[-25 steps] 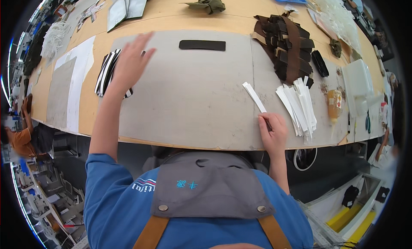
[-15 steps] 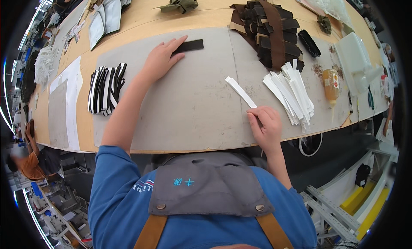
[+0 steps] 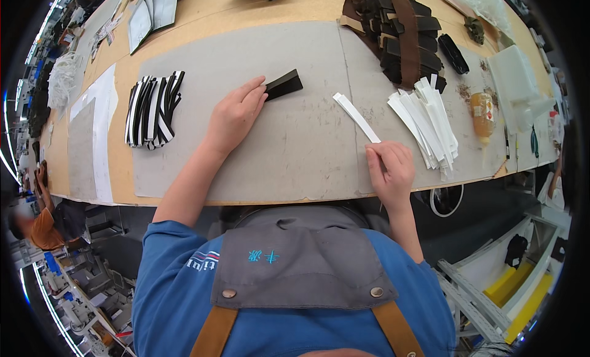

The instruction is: Apply adhesive to leather strips and line them with inner reinforcing materials.

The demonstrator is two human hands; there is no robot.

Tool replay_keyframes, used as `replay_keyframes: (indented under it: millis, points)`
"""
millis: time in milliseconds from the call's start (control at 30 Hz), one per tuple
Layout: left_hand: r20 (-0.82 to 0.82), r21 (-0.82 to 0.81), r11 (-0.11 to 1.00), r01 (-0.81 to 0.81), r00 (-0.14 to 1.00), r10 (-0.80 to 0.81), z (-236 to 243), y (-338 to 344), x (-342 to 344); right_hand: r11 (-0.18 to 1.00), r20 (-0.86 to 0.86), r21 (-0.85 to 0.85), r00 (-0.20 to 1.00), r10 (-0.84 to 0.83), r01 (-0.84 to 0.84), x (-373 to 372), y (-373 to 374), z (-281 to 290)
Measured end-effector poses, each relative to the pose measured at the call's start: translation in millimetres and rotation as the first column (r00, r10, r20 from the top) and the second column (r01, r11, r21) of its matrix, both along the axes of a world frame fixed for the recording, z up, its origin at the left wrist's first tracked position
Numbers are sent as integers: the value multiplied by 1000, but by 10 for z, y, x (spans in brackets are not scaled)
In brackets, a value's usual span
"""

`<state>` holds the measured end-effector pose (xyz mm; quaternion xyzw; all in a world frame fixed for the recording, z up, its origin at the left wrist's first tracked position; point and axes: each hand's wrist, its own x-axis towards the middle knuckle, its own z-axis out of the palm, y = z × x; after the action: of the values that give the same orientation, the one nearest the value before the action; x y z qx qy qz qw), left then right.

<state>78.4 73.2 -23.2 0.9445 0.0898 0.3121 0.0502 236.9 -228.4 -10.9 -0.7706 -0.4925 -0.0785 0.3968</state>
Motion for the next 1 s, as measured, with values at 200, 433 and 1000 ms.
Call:
replay_keyframes:
  millis: [200, 433, 1000]
  points:
    - [0, -114, 993, -25, 1000, 25, 64, -56, -37, 999, 55, -27, 998, -19, 20, -42, -5, 14]
    - [106, -17, 1000, -1, 994, 3, 89, -22, -92, 998, 107, -33, 993, -40, 44, -56, 6, -49]
    - [-120, -182, 966, -184, 979, 164, 236, 115, -517, 922, 289, -186, 878, 382, -340, 77, 1571, 211]
